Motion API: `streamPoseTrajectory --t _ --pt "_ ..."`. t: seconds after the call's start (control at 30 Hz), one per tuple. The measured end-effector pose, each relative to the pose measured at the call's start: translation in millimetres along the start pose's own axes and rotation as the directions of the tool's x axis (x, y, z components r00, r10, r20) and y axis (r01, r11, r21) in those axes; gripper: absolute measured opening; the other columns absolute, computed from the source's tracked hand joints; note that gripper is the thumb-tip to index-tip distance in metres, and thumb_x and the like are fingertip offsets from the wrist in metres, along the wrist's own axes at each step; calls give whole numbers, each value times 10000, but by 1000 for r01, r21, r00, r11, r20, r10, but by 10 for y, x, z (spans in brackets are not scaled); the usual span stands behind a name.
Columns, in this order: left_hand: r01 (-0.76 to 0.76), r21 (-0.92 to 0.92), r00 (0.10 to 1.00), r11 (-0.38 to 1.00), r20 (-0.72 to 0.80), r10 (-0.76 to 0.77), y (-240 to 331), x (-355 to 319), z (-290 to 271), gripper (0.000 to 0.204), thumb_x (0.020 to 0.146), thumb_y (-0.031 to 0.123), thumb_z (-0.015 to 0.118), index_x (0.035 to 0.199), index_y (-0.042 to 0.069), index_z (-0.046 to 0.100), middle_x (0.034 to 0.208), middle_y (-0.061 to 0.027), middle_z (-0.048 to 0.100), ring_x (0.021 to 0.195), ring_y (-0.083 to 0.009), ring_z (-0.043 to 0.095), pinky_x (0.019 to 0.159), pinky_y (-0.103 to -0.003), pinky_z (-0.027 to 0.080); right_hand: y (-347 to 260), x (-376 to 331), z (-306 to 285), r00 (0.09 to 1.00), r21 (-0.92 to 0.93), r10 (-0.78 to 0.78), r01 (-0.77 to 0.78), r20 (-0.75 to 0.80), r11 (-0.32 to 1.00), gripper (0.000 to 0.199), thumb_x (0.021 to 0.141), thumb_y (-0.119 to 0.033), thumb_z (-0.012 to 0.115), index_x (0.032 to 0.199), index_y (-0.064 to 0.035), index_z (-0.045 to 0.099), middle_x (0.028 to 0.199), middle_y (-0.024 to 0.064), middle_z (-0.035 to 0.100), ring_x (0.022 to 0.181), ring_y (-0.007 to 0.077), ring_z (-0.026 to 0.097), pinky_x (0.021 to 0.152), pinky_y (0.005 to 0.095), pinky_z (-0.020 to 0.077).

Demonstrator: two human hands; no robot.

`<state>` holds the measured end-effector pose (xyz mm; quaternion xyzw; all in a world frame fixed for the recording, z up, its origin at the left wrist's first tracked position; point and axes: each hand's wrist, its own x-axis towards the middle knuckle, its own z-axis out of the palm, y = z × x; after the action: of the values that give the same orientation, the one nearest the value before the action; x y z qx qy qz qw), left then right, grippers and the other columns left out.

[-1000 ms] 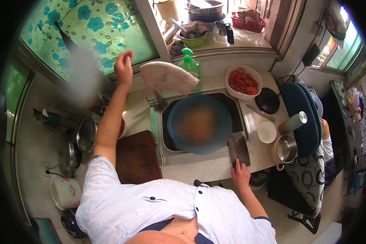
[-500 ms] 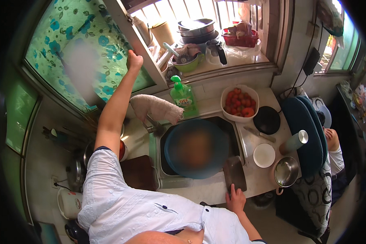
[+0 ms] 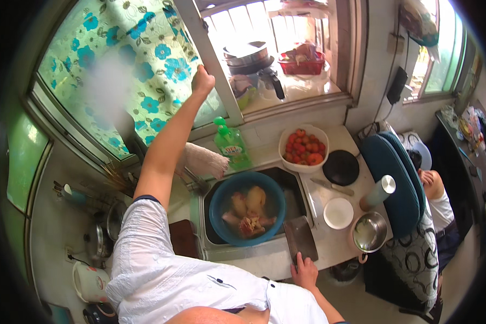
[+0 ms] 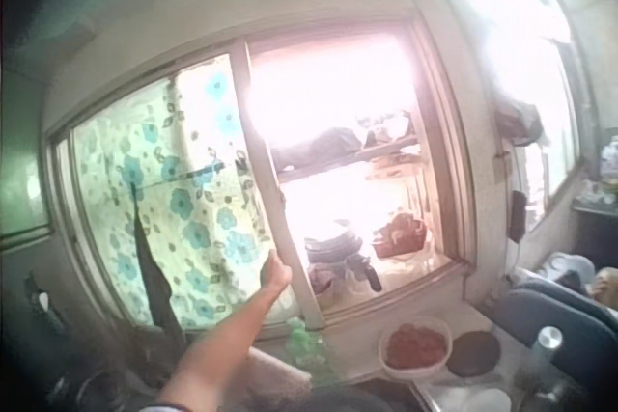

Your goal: The person moves a cutting board and retrieves a cleaver. They wash a raw chicken leg in a bowl of water and place it on the cutting board. The person then uses the cleaver to chop the chicken leg into smaller pieces.

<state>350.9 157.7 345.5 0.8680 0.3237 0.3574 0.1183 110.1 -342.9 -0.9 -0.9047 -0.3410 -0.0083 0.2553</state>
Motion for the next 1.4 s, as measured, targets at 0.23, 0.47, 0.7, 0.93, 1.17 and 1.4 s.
streamPoseTrajectory --t 0.23,0.47,0.7,0.93,1.17,1.4 --pt "-67 -47 998 997 2 67 532 -329 126 348 716 136 514 997 -53 435 970 -240 563 932 -363 551 828 -408 427 214 -161 110 999 4 -23 23 -42 1000 536 650 -226 673 1142 -92 509 768 110 443 680 274 510 541 377 423" --pt "-131 -139 991 982 2 132 1097 -548 351 363 713 118 509 1020 -61 432 1005 -247 546 951 -360 542 854 -390 419 324 -244 214 998 3 -26 26 -59 1000 524 650 -233 674 1134 -106 517 745 98 437 668 262 509 531 368 424" --pt "-183 -292 983 939 -30 182 1682 -666 696 398 719 204 565 1012 -51 480 1021 -256 542 968 -356 544 837 -390 434 403 -312 270 995 -1 -22 22 -94 1000 532 637 -230 685 1134 -130 523 730 90 431 641 254 506 510 362 421" --pt "-61 -839 893 541 197 405 1772 -203 1761 501 722 46 500 1218 69 437 1073 -101 556 939 -200 515 758 -341 428 250 -243 246 997 35 -52 54 -62 998 534 647 -237 684 1141 -120 518 747 98 441 642 258 509 514 363 425" --pt "-273 -769 577 579 351 738 2341 -848 1452 731 687 130 643 1315 20 285 1286 -208 384 1112 -267 452 865 -336 410 214 -251 188 999 17 -32 32 21 999 533 687 -236 650 1170 -83 484 796 120 462 695 291 514 550 386 425" --pt "-668 -593 337 449 296 894 2053 -1291 274 705 699 261 641 1282 9 334 1279 -196 398 1164 -300 404 960 -353 331 279 -238 239 996 -15 -50 51 68 999 577 700 -237 636 1214 -74 431 845 151 454 731 323 514 570 406 433"
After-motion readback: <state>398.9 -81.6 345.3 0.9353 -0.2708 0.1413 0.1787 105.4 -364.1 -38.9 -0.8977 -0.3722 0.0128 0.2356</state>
